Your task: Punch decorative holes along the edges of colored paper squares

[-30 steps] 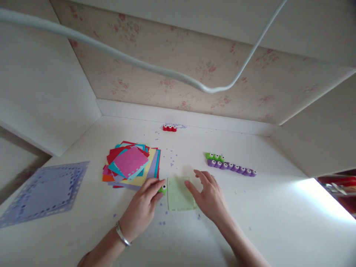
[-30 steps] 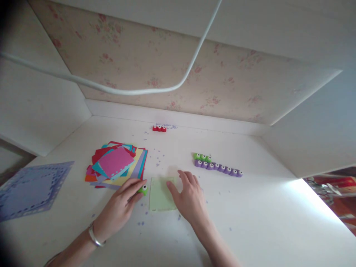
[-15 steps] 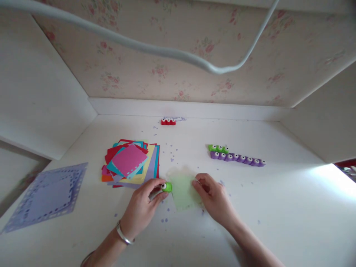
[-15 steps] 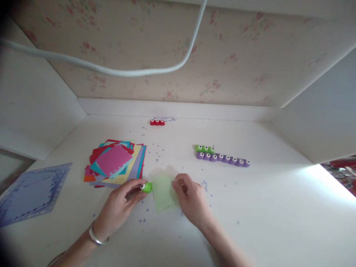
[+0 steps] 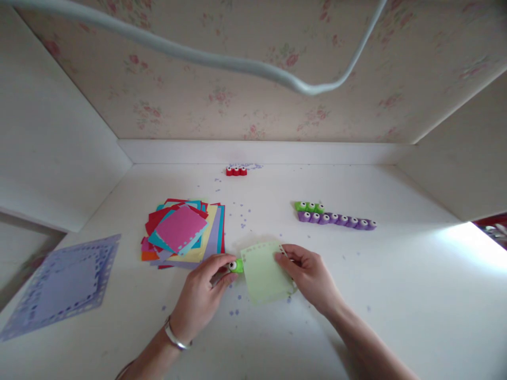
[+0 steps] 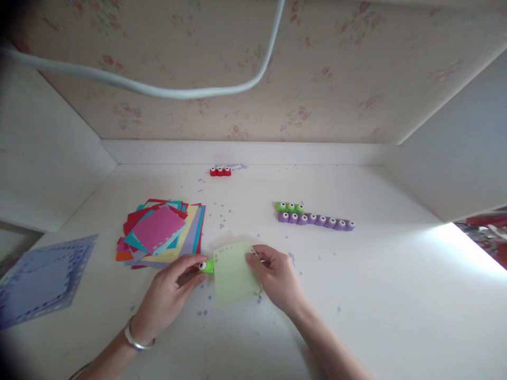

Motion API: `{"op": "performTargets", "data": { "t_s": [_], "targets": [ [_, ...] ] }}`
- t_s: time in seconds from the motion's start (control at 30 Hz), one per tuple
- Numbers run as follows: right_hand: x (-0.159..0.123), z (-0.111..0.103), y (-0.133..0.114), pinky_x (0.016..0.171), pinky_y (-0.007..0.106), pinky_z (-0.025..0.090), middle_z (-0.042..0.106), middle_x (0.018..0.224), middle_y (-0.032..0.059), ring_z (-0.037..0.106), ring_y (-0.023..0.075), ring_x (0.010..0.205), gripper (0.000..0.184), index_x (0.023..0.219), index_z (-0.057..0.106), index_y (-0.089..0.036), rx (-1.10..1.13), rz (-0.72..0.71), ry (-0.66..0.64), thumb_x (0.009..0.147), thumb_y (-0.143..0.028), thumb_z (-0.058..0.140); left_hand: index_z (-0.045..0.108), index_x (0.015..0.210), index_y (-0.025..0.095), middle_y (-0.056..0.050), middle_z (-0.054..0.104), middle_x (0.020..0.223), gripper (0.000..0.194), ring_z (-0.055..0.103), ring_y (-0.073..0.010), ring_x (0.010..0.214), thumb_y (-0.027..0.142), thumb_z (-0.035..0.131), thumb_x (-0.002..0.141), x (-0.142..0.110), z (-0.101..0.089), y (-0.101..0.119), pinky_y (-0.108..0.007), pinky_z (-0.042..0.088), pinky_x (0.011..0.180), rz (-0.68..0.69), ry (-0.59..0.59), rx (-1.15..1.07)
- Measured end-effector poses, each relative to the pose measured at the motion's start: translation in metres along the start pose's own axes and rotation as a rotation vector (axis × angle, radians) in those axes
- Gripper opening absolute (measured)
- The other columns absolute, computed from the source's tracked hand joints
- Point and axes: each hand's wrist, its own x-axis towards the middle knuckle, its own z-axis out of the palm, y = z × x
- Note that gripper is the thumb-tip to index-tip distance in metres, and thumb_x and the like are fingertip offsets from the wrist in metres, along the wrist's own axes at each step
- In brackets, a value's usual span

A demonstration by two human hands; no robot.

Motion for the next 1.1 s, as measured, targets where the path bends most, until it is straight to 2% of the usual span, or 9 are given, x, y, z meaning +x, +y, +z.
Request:
{"op": "performTargets", "data": {
  "t_s": [0.27,0.43,0.57,0.73,1.1],
  "targets": [
    [0.0006,0.0007,0.0008,0.046,0.022,0.039,0.067,0.072,0.0037,0.057,0.0144,0.058,0.037,0.094,0.068,-0.018,-0.040,-0.008,0.003,0.084,-0.050,0.054,0.060,0.110,0.024,-0.003,0.067,0.105,0.024,0.067,-0.0147,0.091,0.021,0.061,0.086,-0.0010,0.0017,-0.0021,-0.025,0.057,0.081,0.034,-0.010,-0.006],
    [-0.0009,0.0008,-0.0007,0.048,0.023,0.038,0.068,0.076,0.0030,0.057,0.0140,0.059,0.032,0.094,0.067,-0.019,-0.047,-0.032,-0.047,0.087,-0.046,0.053,0.060,0.112,0.023,-0.006,0.066,0.107,0.024,0.066,-0.0183,0.094,0.024,0.059,0.088,-0.0027,0.0030,-0.0046,-0.032,0.056,0.085,0.066,-0.021,0.049],
    [-0.0019,0.0018,0.0003,0.048,0.024,0.038,0.067,0.074,0.0029,0.056,0.0145,0.057,0.031,0.094,0.067,-0.020,-0.103,-0.031,-0.020,0.087,-0.046,0.052,0.060,0.113,0.023,-0.006,0.066,0.108,0.026,0.065,-0.0196,0.097,0.024,0.060,0.087,-0.0028,0.0045,-0.0059,-0.034,0.055,0.088,0.105,-0.022,0.142],
    [-0.0002,0.0055,0.0046,0.047,0.023,0.036,0.066,0.073,0.0014,0.052,0.0129,0.055,0.028,0.093,0.066,-0.021,-0.138,-0.036,-0.047,0.089,-0.043,0.050,0.060,0.115,0.023,-0.005,0.067,0.108,0.028,0.064,-0.0197,0.099,0.022,0.061,0.087,-0.0038,0.0056,-0.0059,-0.034,0.053,0.090,0.152,-0.033,0.222],
    [0.0020,0.0077,0.0078,0.045,0.022,0.032,0.064,0.069,-0.0002,0.047,0.0108,0.052,0.023,0.090,0.066,-0.020,-0.161,-0.065,-0.032,0.087,-0.038,0.052,0.058,0.114,0.023,-0.006,0.066,0.108,0.026,0.063,-0.0202,0.099,0.026,0.060,0.088,-0.0009,0.0085,-0.0055,-0.036,0.053,0.090,0.161,-0.051,0.296]
  ]
}}
